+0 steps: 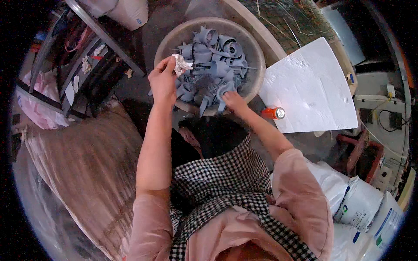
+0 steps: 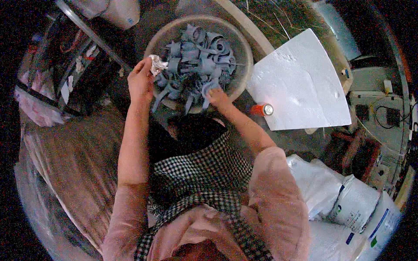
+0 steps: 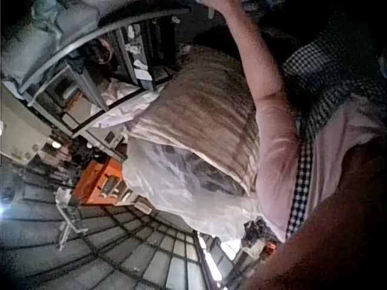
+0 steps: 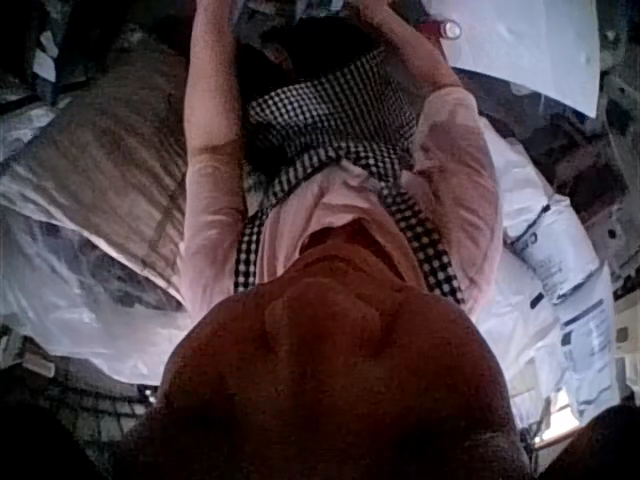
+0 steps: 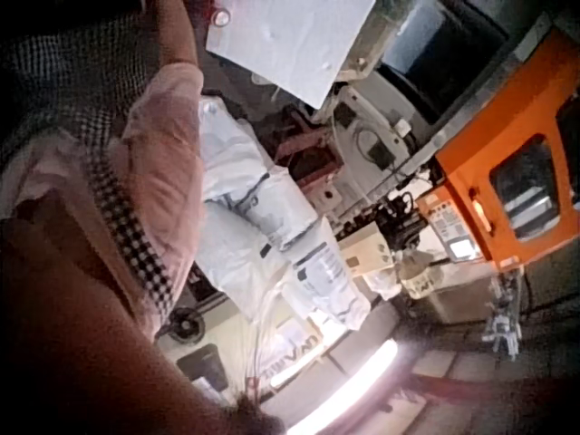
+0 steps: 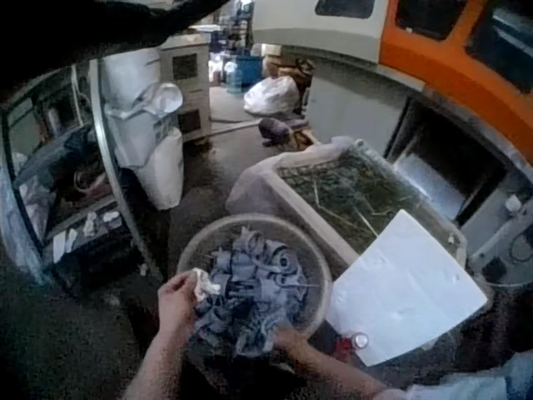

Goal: The person operates the control panel of an injection molding machine, opens the safety shield to remove a plastic part, and uses a white cloth to wipe several grey plastic components over a water basin.

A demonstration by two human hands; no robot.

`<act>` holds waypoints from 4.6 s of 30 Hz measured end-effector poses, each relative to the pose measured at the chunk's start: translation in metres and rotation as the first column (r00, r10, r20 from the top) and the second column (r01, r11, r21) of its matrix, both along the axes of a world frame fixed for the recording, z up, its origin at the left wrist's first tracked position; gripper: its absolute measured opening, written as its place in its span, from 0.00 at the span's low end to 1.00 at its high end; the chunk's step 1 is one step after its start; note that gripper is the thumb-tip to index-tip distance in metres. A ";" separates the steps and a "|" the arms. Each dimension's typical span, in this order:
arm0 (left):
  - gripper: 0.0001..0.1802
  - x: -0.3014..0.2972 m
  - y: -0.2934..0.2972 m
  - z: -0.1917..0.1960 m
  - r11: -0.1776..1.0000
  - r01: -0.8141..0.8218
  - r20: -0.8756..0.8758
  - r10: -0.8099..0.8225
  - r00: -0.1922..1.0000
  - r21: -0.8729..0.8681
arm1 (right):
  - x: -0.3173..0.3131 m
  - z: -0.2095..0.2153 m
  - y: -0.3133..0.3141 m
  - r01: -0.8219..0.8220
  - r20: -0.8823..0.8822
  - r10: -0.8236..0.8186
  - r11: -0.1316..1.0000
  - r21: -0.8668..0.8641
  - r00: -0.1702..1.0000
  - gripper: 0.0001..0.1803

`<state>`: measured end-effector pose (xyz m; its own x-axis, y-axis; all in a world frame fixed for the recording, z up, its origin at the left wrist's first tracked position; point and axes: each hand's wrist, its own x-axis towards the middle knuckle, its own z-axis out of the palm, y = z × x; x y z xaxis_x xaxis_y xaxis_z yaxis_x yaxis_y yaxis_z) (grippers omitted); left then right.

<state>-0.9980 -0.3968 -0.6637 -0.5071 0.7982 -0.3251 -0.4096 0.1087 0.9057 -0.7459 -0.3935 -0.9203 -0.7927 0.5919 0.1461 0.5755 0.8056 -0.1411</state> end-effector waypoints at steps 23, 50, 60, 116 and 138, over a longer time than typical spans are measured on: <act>0.10 -0.021 0.006 -0.013 0.999 0.002 0.219 0.008 0.976 -0.041 | -0.015 0.091 0.096 0.520 -0.362 -0.727 0.677 -0.521 0.584 0.32; 0.12 -0.001 -0.004 0.010 0.923 0.370 0.252 -0.385 0.888 0.104 | -0.051 0.170 0.101 -0.644 -0.424 -0.905 0.317 -0.696 0.014 0.13; 0.18 0.007 -0.006 0.026 0.877 0.480 -0.010 -0.480 0.877 0.005 | -0.082 0.232 0.097 -0.930 -0.682 -0.727 0.194 -0.311 0.076 0.19; 0.26 -0.009 0.009 -0.014 0.993 -0.012 -0.747 -0.083 0.659 -0.121 | -0.060 0.304 0.052 -0.032 -0.307 0.139 0.944 0.329 0.942 0.26; 0.32 -0.009 -0.109 0.109 0.945 -0.010 0.775 -0.261 0.576 0.326 | -0.077 0.397 -0.063 -0.210 -0.931 -0.313 0.913 -0.349 0.185 0.22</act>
<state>-1.0073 -0.5055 -0.5550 -0.0343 0.9506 -0.3086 -0.9775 0.0324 0.2084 -0.8224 -0.4566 -0.5237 -0.1310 0.8269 0.5469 -0.1983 0.5186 -0.8317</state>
